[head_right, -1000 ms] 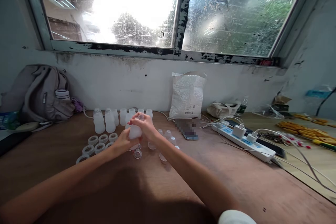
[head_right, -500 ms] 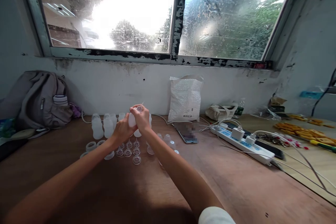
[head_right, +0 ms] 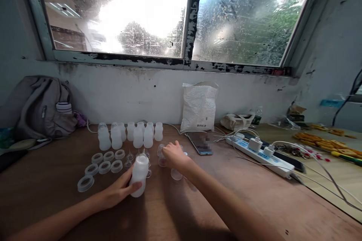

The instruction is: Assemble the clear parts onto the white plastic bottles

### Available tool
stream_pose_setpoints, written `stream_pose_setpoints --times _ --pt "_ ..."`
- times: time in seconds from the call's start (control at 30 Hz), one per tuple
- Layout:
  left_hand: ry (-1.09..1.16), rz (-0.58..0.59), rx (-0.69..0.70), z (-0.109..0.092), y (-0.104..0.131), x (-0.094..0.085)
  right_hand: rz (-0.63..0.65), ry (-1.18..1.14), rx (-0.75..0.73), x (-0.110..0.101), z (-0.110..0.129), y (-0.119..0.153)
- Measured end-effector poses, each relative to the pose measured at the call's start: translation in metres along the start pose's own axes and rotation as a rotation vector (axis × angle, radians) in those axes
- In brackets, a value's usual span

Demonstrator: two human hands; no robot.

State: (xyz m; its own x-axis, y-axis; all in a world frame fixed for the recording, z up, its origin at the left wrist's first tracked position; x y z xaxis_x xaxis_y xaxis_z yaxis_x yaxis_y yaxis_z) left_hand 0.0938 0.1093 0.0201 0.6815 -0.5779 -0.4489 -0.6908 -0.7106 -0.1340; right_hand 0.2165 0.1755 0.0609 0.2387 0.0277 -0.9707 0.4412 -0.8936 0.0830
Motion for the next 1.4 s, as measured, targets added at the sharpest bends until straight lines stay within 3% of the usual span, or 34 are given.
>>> stream_pose_setpoints --times 0.07,0.17,0.27,0.37,0.47,0.53,0.67,0.77,1.03,1.17,1.3,1.4 --pt "-0.085 0.053 0.021 -0.003 -0.001 0.006 0.037 0.021 -0.02 0.006 0.007 -0.002" --pt "-0.136 0.061 0.047 -0.007 -0.002 0.006 0.025 -0.077 -0.067 0.0 0.009 0.001" --pt "-0.087 0.058 0.041 -0.002 -0.002 0.005 -0.116 -0.374 -0.101 -0.028 -0.004 0.011" --pt "-0.025 0.068 0.025 0.004 -0.003 0.006 -0.297 -0.756 -0.242 -0.062 -0.012 0.03" --pt "0.001 0.066 0.031 0.006 -0.003 0.006 -0.369 -1.015 -0.4 -0.084 -0.004 0.048" --pt "0.009 0.058 0.038 0.005 -0.003 0.006 -0.385 -1.071 -0.451 -0.091 0.008 0.056" --pt "0.023 0.069 0.051 0.002 -0.003 0.007 -0.215 -0.887 -0.528 -0.081 0.047 0.059" --pt "0.032 0.086 0.076 -0.001 -0.002 0.009 -0.094 -0.812 -0.51 -0.067 0.061 0.056" --pt "-0.096 0.113 0.062 -0.004 -0.001 0.01 -0.02 -0.943 -0.466 -0.05 0.06 0.043" --pt "-0.078 0.118 0.08 -0.006 0.0 0.011 -0.03 -0.97 -0.502 -0.051 0.063 0.042" --pt "0.064 0.023 0.063 -0.003 0.006 0.001 -0.07 -1.039 -0.457 -0.05 0.046 0.041" --pt "0.152 -0.091 0.057 -0.003 0.013 -0.011 0.011 -1.087 -0.426 -0.027 0.037 0.044"
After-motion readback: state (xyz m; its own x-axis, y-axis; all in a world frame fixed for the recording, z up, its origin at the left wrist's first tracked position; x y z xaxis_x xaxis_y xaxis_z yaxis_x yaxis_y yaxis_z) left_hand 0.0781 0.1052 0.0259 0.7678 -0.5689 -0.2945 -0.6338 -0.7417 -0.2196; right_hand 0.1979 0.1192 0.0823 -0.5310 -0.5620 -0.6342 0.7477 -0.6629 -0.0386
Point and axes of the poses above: each hand's wrist, its own y-axis away from the middle knuckle, its own x-axis out of the palm, z = x × y, the point moved 9 cm from there along -y, towards the middle knuckle, and after that the axes turned 11 degrees about z, right-handed, at the moved point
